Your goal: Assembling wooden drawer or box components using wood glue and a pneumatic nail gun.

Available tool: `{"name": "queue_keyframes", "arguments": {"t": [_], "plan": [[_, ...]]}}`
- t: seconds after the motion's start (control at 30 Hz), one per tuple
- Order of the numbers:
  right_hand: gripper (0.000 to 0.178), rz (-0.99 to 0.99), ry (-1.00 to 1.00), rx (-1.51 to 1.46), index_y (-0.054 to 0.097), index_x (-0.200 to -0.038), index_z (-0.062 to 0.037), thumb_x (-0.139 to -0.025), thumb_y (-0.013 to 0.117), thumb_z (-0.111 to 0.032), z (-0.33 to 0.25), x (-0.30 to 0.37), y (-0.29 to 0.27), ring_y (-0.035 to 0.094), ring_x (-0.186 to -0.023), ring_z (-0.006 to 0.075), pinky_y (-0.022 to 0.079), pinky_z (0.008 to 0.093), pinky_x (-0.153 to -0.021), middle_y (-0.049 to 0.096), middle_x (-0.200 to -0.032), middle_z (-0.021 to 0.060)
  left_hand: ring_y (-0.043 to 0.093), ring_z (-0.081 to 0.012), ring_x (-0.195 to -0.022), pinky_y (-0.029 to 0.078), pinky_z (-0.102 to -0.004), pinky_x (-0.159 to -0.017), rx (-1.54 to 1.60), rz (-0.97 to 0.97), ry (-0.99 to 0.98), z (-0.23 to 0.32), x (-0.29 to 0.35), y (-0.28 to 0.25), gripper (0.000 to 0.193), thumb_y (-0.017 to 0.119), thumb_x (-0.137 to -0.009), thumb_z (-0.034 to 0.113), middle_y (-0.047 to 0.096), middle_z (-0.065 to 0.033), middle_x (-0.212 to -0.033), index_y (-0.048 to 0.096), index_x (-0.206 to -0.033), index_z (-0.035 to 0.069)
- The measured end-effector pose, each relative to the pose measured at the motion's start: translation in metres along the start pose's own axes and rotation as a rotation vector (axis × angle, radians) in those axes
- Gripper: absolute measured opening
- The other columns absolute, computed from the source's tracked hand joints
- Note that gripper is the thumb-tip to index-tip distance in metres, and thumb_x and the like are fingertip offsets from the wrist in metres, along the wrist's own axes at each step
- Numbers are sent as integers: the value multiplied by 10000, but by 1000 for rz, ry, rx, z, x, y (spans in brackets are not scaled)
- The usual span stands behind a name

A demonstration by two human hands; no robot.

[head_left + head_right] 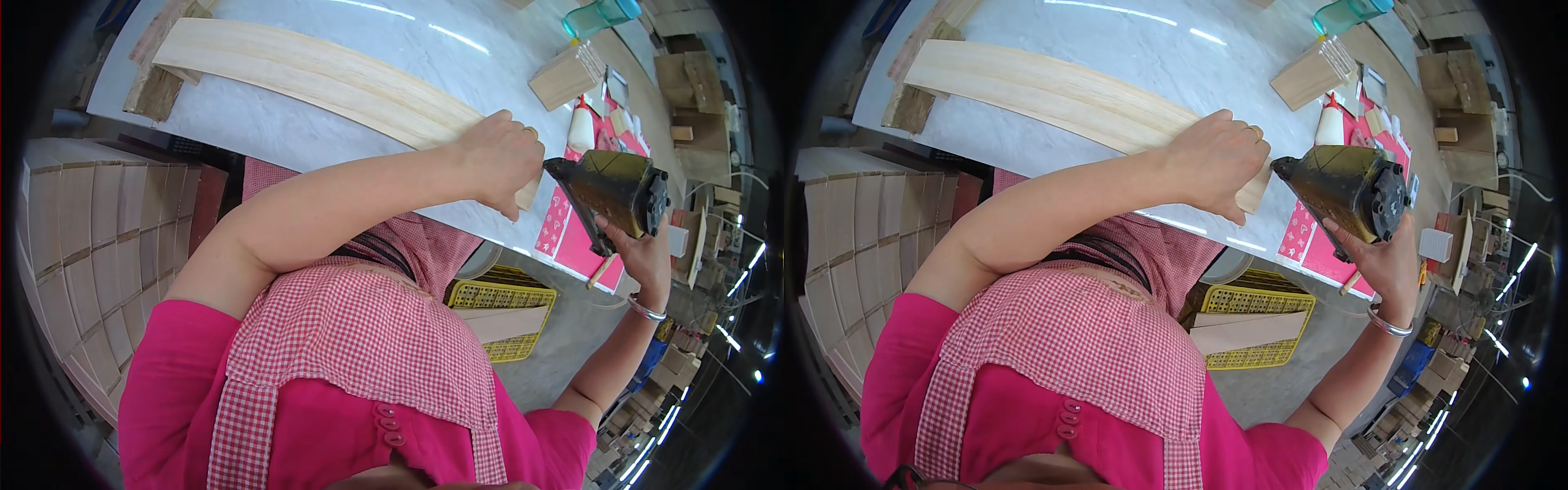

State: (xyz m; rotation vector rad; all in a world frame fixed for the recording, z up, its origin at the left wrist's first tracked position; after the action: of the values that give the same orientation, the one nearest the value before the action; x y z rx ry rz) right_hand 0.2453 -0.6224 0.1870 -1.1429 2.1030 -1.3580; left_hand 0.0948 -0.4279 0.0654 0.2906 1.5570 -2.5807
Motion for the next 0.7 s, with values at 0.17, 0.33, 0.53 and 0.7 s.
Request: {"name": "queue_keyframes", "arguments": {"t": [0.17, 0.33, 0.53, 0.7], "plan": [[500, -12, -48, 96, 621, -1026, 55, -700, 894, -209, -6, -3, -1, 687, -858, 198, 550, 331, -752, 698, -969, 137, 617, -266, -926, 434, -379, -840, 1, -28, -7, -1, 0, -3, 645, 847, -577, 510, 633, -126, -908, 635, -905, -4], [469, 9, -200, 159, 618, -1028, 54, -718, 878, -183, -3, -4, 1, 685, -827, 205, 544, 325, -752, 698, -953, 136, 602, -277, -996, 419, -429, -890, -144, 22, 56, -8, 4, -6, 764, 774, -657, 596, 633, -143, -981, 613, -1067, -29], [464, 207, 265, -145, 551, -1217, 37, -815, 740, -99, 68, 38, 16, 686, -869, 290, 529, 376, -781, 693, -1012, 193, 574, -324, -1105, 381, -515, -975, -219, 84, -137, -61, 74, -79, 692, 694, -806, 467, 636, -156, -1107, 530, -1303, 13], [597, 379, 106, 384, 462, -1381, -31, -811, 637, -25, 177, 43, 76, 659, -940, 385, 495, 463, -864, 668, -1001, 228, 617, -312, -916, 477, -433, -829, 12, -86, -153, -83, 96, -105, 330, 693, -795, 264, 640, -131, -902, 677, -1035, 38]]}}
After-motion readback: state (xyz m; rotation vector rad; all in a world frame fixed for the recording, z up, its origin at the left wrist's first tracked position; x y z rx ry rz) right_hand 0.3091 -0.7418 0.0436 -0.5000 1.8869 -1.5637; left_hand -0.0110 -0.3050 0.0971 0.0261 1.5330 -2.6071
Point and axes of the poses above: each hand's wrist, its own x-axis away from the middle knuckle, its own y-axis out of the palm, z = x × y, the point moved 1 cm from there along -x, towards the middle knuckle
